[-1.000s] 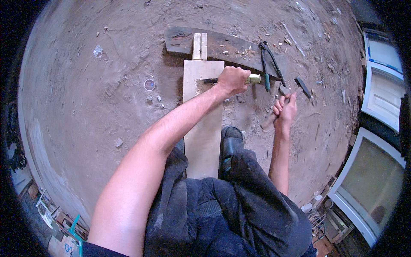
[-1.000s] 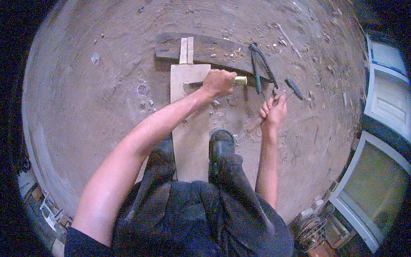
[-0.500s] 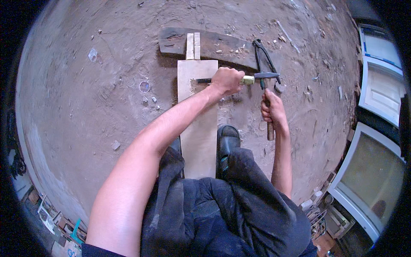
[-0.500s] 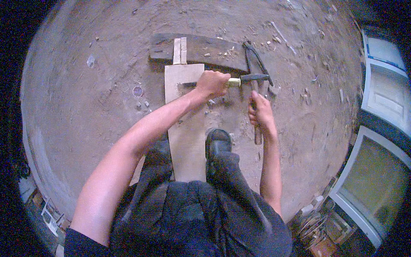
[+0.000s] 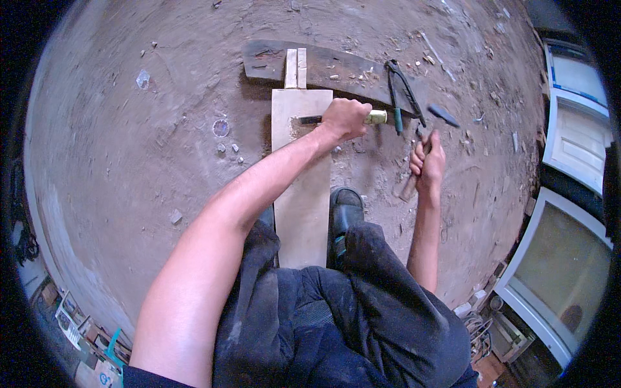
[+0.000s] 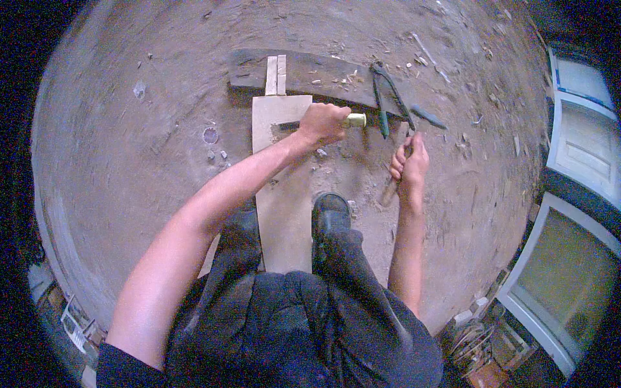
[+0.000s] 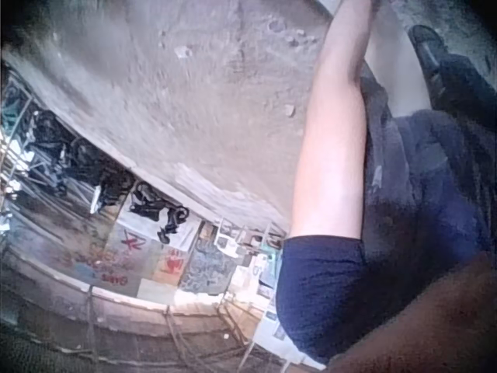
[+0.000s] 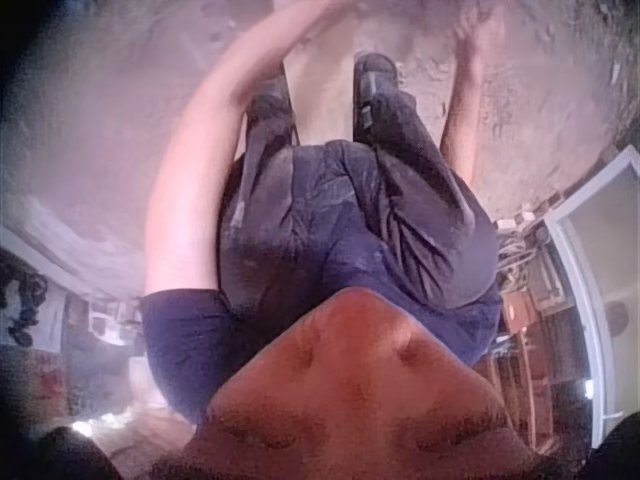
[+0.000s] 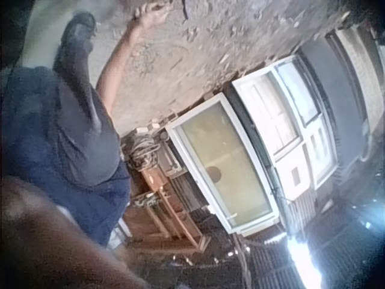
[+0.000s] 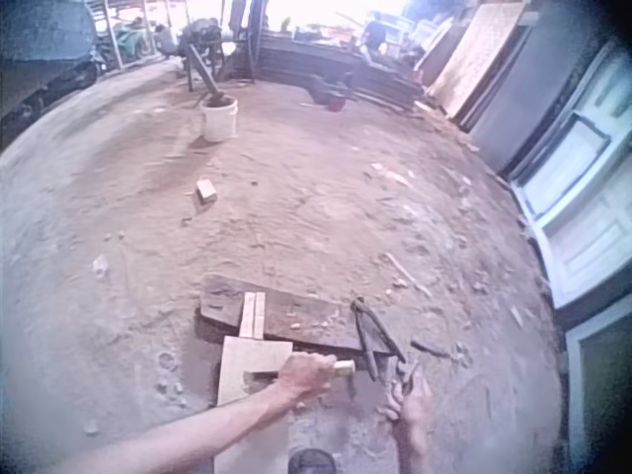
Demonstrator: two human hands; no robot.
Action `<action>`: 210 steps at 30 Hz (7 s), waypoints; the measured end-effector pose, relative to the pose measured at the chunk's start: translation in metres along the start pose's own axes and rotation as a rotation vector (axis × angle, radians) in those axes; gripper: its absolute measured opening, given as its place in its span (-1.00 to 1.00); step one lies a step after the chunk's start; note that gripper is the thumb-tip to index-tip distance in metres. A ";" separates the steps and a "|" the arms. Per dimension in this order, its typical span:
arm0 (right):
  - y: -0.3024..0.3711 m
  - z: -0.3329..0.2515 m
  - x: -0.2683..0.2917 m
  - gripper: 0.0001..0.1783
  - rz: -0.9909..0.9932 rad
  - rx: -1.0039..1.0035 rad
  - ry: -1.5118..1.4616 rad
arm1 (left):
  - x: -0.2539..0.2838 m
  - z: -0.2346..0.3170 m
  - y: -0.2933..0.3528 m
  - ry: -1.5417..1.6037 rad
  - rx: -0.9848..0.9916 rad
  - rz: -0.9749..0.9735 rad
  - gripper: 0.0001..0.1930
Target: The person uses a hammer and a chisel to carve out a section of a wooden plank while sitting on the floor.
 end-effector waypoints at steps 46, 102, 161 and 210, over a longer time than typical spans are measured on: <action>0.010 0.024 -0.009 -0.63 -0.083 -0.154 0.180 | 0.000 -0.008 0.014 -0.030 0.013 -0.026 -0.87; 0.045 0.015 0.029 -0.63 0.040 0.014 -0.047 | -0.005 0.025 0.044 0.073 -0.235 -0.359 -0.79; 0.062 0.005 0.047 -0.65 0.081 0.065 -0.078 | 0.036 0.060 0.070 0.228 -0.598 -0.272 -0.72; 0.071 -0.003 0.067 -0.66 0.079 0.094 -0.080 | 0.047 0.001 0.083 0.205 -0.581 -0.210 -0.79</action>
Point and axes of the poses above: each hand's wrist, its own y-axis away from the middle knuckle, its own x-axis out of the back of the hand, z = x × y, the point moved 5 cm from there along -y, towards the middle knuckle, and after that the axes turned 6 degrees about -y, right-handed, at the moved point
